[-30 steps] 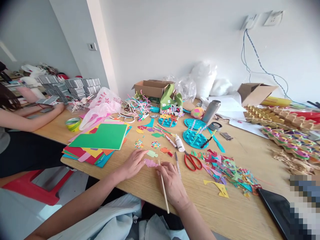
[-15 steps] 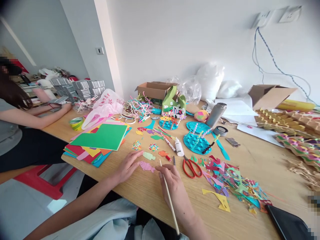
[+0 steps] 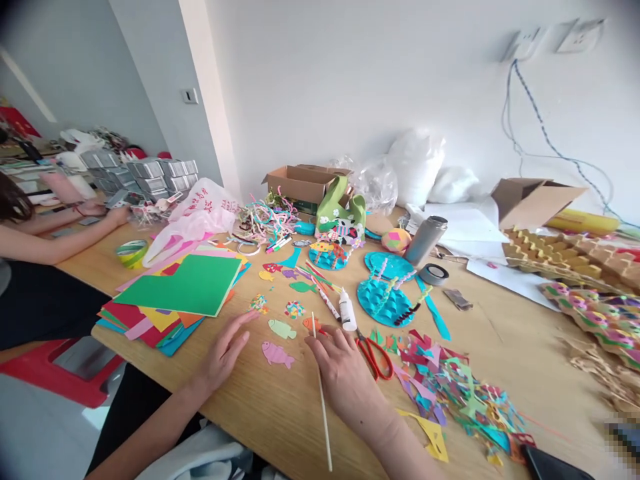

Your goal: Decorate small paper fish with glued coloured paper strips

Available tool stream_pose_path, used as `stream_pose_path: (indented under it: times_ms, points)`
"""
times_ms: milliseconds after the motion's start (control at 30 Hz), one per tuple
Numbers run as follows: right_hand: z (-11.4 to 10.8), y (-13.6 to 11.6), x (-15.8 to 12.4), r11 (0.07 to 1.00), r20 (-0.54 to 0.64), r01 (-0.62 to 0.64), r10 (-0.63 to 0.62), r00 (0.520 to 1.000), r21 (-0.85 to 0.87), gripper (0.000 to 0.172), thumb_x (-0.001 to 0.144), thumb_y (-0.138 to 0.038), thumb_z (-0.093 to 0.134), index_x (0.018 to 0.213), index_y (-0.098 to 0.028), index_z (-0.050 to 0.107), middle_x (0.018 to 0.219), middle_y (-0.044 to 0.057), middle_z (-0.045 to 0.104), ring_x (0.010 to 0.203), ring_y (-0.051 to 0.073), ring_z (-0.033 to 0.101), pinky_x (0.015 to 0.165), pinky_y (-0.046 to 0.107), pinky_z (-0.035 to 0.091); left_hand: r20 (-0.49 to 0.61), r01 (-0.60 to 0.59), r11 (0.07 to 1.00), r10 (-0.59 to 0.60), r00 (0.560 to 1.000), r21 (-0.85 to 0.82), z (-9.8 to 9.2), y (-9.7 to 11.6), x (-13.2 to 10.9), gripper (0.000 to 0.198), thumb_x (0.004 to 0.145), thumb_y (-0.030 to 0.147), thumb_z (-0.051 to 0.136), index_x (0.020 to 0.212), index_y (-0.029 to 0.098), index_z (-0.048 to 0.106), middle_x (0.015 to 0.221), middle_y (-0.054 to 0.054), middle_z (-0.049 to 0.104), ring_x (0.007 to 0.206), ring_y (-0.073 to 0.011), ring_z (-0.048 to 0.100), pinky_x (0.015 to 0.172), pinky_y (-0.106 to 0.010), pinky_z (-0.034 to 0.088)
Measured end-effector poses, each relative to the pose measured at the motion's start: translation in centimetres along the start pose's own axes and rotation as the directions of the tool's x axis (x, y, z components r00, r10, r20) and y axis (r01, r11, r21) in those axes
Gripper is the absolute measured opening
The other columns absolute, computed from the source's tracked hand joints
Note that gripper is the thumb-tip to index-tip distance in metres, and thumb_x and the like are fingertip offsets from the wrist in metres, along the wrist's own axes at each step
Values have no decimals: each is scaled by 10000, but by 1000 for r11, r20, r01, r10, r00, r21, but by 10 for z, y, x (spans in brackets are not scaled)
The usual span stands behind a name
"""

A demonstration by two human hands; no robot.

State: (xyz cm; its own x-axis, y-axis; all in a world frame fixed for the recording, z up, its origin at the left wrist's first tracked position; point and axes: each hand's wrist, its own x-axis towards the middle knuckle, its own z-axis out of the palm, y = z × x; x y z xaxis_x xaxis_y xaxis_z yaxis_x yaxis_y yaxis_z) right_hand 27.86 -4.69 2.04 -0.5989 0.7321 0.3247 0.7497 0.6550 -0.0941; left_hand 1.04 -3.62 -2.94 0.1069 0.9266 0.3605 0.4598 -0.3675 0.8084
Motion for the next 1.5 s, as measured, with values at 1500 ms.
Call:
stream_pose_path:
  times_ms: [1500]
  points:
    - [43, 5, 14, 941, 50, -70, 91, 995, -330, 313, 861, -65, 478, 1126, -132, 629, 1187, 117, 651, 1325, 298, 396, 1105, 516, 236, -62, -214, 976, 216, 974, 46, -5, -10, 4, 154, 913, 200, 447, 1038, 188, 537, 955, -61, 615, 979, -190, 584, 913, -374, 463]
